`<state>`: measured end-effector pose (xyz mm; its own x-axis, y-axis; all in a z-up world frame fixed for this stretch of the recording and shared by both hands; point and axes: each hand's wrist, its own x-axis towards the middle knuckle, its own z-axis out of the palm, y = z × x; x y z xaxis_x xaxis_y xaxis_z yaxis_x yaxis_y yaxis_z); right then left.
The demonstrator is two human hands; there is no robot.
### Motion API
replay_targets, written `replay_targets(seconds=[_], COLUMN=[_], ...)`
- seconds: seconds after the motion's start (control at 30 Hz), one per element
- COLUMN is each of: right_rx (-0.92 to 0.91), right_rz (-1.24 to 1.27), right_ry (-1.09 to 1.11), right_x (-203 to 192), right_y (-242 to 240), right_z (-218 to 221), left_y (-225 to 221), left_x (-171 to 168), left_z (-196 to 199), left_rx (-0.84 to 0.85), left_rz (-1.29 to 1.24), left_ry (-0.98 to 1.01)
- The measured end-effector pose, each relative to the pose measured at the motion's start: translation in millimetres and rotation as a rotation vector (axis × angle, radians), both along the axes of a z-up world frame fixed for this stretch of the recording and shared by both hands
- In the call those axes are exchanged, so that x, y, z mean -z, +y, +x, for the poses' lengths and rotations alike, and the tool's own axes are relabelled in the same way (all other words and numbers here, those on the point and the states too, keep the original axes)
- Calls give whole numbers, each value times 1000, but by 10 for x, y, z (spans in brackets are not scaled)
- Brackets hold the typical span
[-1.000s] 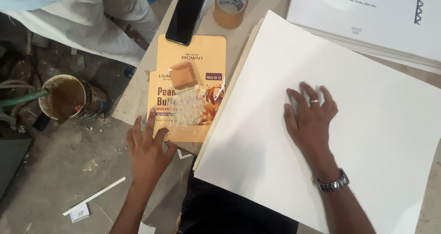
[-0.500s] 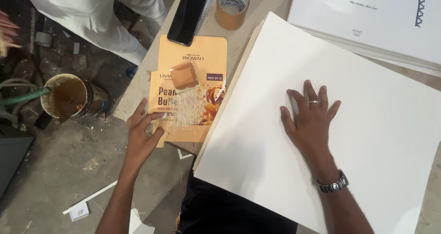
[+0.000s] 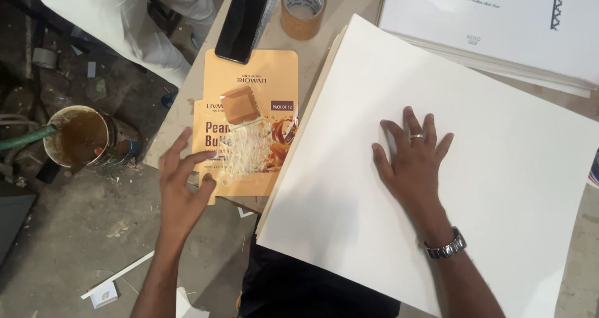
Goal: The recorder is inspecting and flipping through large white paper sheets at a workstation.
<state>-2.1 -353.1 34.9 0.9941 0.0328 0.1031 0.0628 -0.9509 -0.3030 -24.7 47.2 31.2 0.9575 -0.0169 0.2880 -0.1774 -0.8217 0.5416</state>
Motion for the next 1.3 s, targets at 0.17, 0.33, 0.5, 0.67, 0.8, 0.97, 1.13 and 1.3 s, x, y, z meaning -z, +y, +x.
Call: replay_targets(seconds=[0.17,0.33,0.5,0.67,0.8,0.97,1.13,1.3], right_rx=[-2,4,-24,-13,-10,-11,-26,-16], right_rz=[-8,-27,-79,-75,-66,-74,-81,-67], right_ry=[-20,-12,-15,2,-7,-17,-20,4], right_x=[77,77,38,12,-5,10,43,29], right_y=[-29,-29,9,19,25,29,17,21], right_z=[14,2,24,23,26,34,27,39], left_y=[-39,-190,-459,-914,-1317,-1691,-1791,-1800], left_x=[68,94,73,6,166,389,420,372], left_z=[154,288,590,1163,1541,1478,1349,1329], left_rx=[113,224,365,444,481,407,379,368], left_rz=[-875,-1446,-1325,-1162,-967,-804,-850,-787], left_ry=[345,485,546,532,469,440,318,302])
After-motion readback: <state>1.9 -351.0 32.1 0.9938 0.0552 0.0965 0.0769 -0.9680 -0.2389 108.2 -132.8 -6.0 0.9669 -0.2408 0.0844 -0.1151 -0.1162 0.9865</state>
